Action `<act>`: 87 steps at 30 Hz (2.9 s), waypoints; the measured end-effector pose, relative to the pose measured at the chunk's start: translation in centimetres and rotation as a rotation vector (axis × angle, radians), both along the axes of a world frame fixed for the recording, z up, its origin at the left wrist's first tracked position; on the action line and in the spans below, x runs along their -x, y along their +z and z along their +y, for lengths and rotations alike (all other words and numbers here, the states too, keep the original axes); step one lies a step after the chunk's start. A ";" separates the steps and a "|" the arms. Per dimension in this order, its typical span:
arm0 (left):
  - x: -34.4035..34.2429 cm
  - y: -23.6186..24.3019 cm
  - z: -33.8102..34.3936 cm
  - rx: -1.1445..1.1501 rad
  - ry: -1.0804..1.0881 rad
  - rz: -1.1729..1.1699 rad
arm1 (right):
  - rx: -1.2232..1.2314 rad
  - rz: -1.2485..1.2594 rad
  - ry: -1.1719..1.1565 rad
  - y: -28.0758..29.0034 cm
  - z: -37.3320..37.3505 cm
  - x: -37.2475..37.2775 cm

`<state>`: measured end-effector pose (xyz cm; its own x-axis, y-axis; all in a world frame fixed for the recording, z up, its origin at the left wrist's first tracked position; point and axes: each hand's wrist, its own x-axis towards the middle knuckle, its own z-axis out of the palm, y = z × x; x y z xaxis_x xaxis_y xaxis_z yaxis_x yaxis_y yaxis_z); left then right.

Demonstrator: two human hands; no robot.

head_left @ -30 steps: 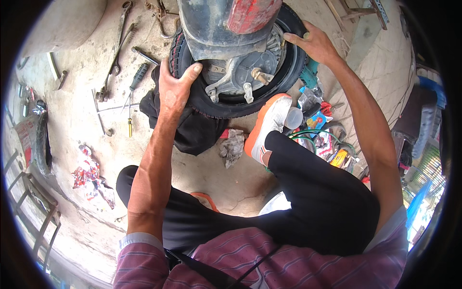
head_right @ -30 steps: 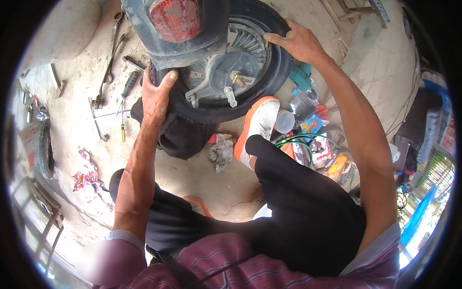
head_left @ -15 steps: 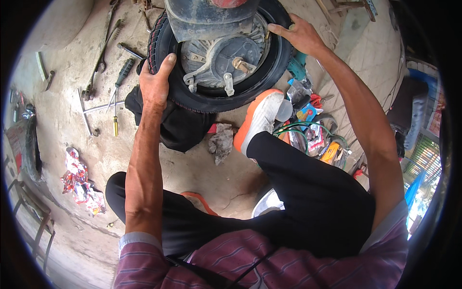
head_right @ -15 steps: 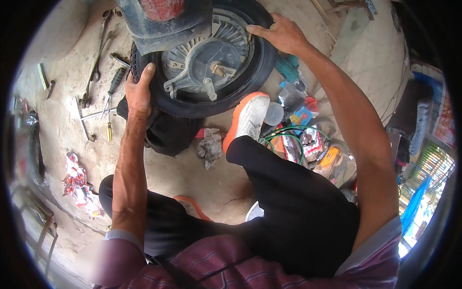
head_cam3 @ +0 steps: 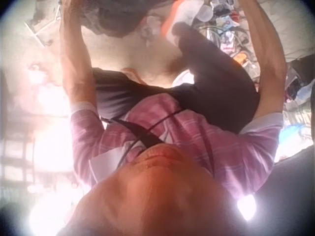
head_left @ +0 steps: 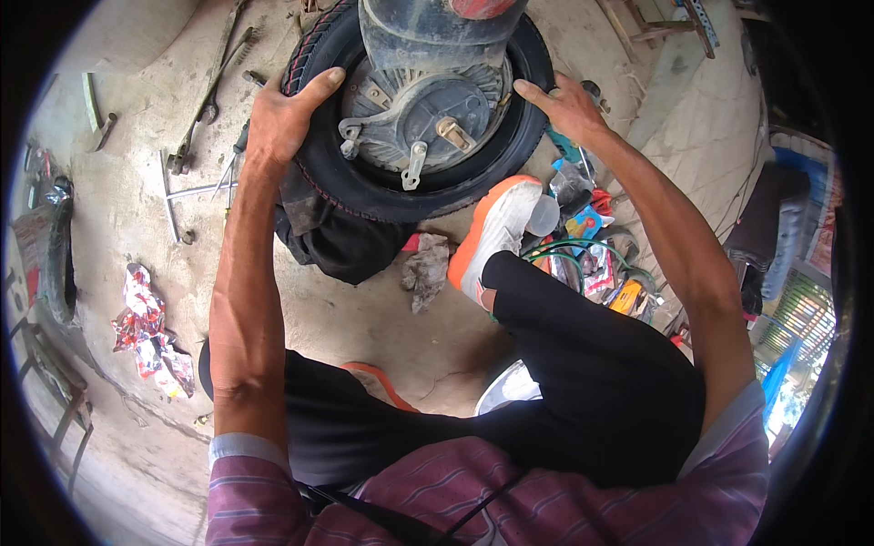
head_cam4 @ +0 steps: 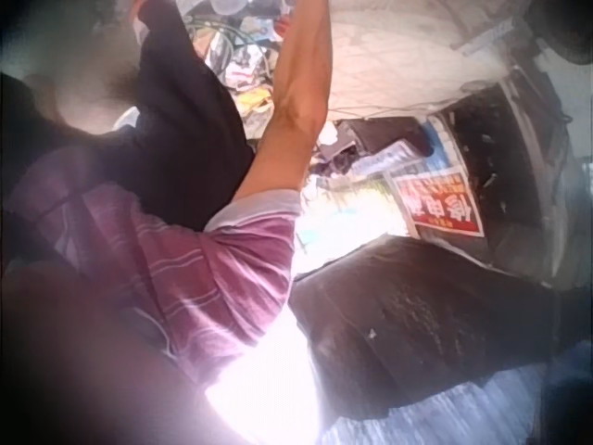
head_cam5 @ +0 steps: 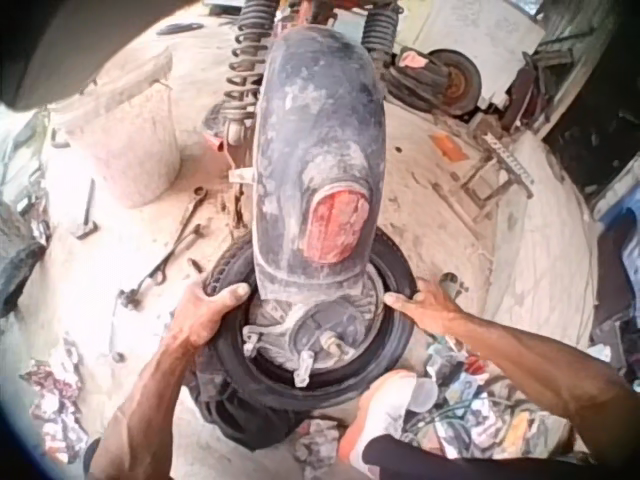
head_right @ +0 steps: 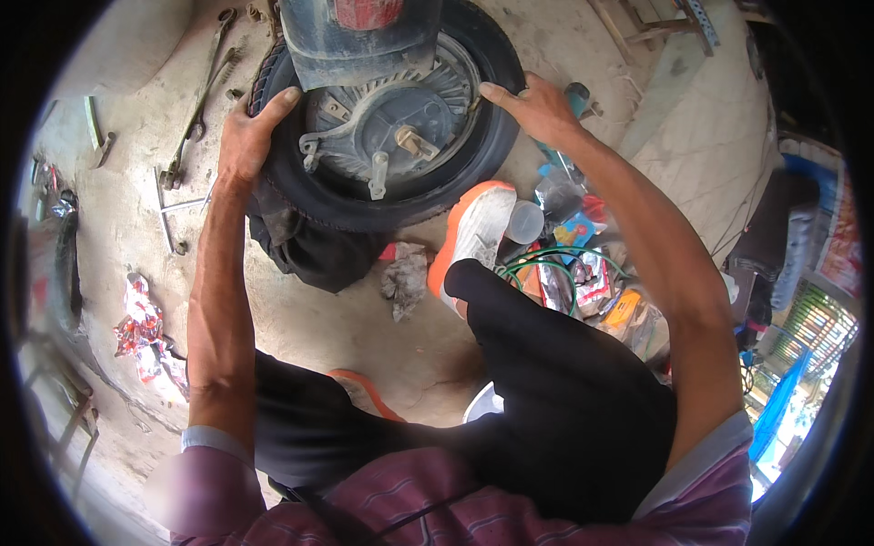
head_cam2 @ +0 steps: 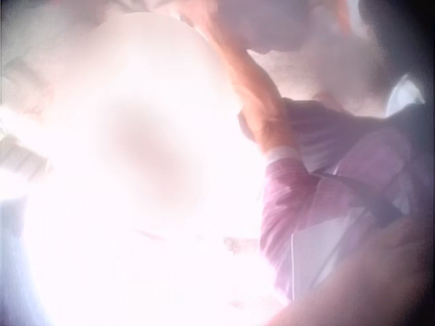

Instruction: The person mounts a motorcycle tire onto a wheel rim. They position the tire over the rim, then use a yellow-handled screwdriver to pry the tire bead over the rim edge, working around the circumference until the tire is fully seated.

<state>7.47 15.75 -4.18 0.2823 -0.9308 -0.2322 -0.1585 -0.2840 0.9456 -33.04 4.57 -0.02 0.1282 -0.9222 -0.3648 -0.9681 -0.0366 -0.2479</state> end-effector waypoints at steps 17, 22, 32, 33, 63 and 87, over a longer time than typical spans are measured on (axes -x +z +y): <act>-0.7 0.6 -0.4 0.004 -0.028 -0.093 | -0.147 -0.194 -0.118 0.5 0.5 -1.5; -0.9 0.3 -0.3 0.048 -0.051 -0.003 | -0.194 -0.198 -0.111 0.1 -0.2 -0.7; -0.4 0.6 0.4 0.033 0.002 -0.105 | -0.248 0.045 0.036 2.8 -1.0 -3.1; -0.4 1.0 0.4 0.031 -0.002 -0.089 | -0.257 0.063 0.053 2.6 -1.2 -3.1; -0.6 1.1 0.7 0.045 -0.076 -0.095 | -0.340 -0.365 -0.029 10.6 -1.8 -6.9; -0.9 -1.2 0.0 0.048 -0.067 -0.144 | 0.183 -0.635 0.018 0.9 1.6 -11.4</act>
